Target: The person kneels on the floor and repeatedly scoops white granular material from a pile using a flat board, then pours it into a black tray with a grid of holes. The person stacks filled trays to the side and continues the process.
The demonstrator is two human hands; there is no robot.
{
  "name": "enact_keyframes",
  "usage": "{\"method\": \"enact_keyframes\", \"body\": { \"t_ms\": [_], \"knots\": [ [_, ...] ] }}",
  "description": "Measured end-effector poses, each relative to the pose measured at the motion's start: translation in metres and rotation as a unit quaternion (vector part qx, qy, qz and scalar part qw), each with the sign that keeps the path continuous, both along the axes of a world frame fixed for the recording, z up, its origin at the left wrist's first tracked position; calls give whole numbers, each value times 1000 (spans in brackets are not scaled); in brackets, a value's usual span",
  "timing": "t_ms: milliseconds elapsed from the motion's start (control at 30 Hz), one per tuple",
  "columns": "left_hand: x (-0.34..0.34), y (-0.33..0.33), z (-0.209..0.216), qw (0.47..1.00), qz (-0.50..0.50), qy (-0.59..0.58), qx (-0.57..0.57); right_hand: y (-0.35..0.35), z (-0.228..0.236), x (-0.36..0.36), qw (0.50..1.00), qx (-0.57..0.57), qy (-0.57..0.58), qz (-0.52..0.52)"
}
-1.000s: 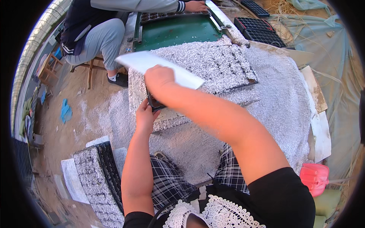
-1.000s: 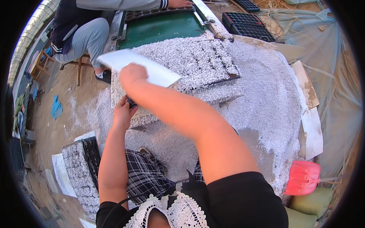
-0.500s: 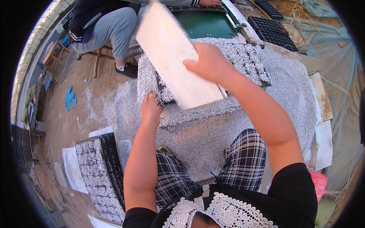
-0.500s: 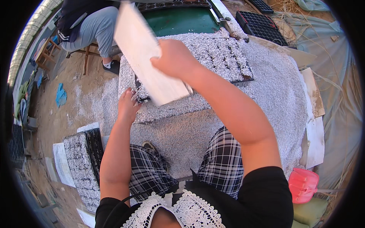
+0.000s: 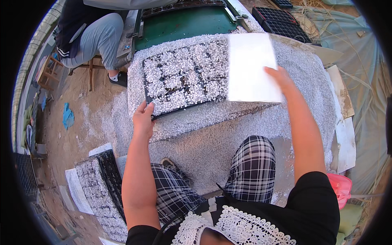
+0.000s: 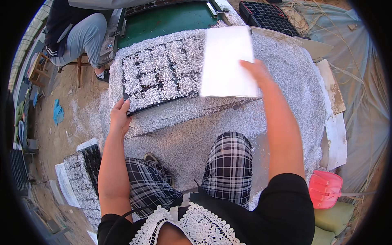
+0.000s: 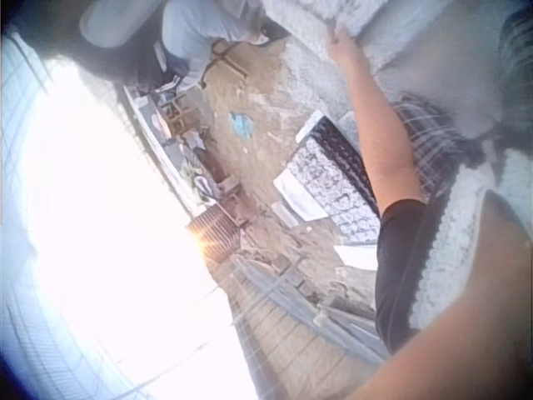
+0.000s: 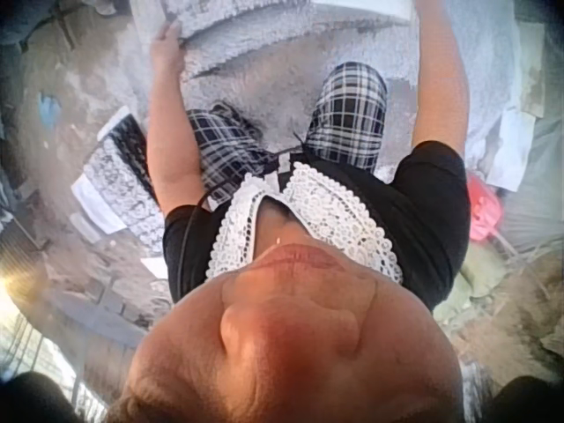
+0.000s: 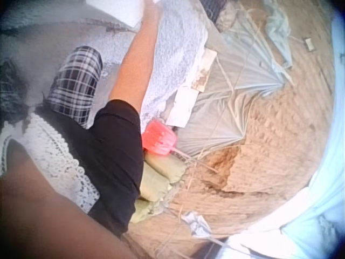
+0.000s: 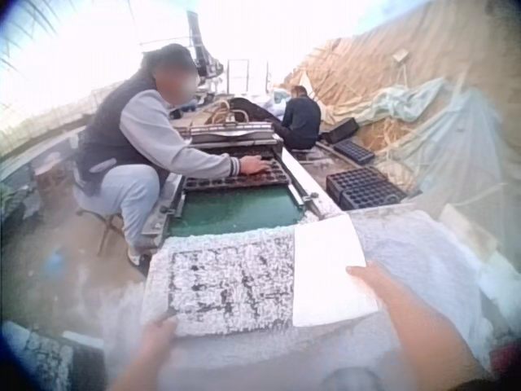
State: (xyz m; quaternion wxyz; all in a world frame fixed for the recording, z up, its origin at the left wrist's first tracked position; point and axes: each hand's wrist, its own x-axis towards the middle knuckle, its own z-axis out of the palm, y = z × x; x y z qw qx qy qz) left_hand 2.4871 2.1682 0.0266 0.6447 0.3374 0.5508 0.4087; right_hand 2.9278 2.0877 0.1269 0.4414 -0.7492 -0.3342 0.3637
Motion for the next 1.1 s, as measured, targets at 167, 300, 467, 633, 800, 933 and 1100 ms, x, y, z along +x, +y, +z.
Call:
{"method": "enact_keyframes", "body": {
  "t_ms": [167,300,467,633,800,933,1100],
  "knots": [
    [-4,-3,9,1000,10,-8,-14,-89,21,99,994,-6,-45,-104],
    [1,-3,15,1000,6,12,-22,-146,28,146,976,38,-18,-214],
    [-1,0,10,999,43,11,-30,-94,31,58,986,47,-40,-155],
    [-3,2,7,998,33,55,-9,7,1,-39,994,72,86,1],
    [-5,-1,9,999,22,45,4,48,-20,-56,996,39,74,35],
    [-2,-3,12,999,6,37,1,6,-21,19,998,29,49,-17],
    [12,32,17,998,13,0,57,-100,-42,142,967,82,178,-165]
  ]
}}
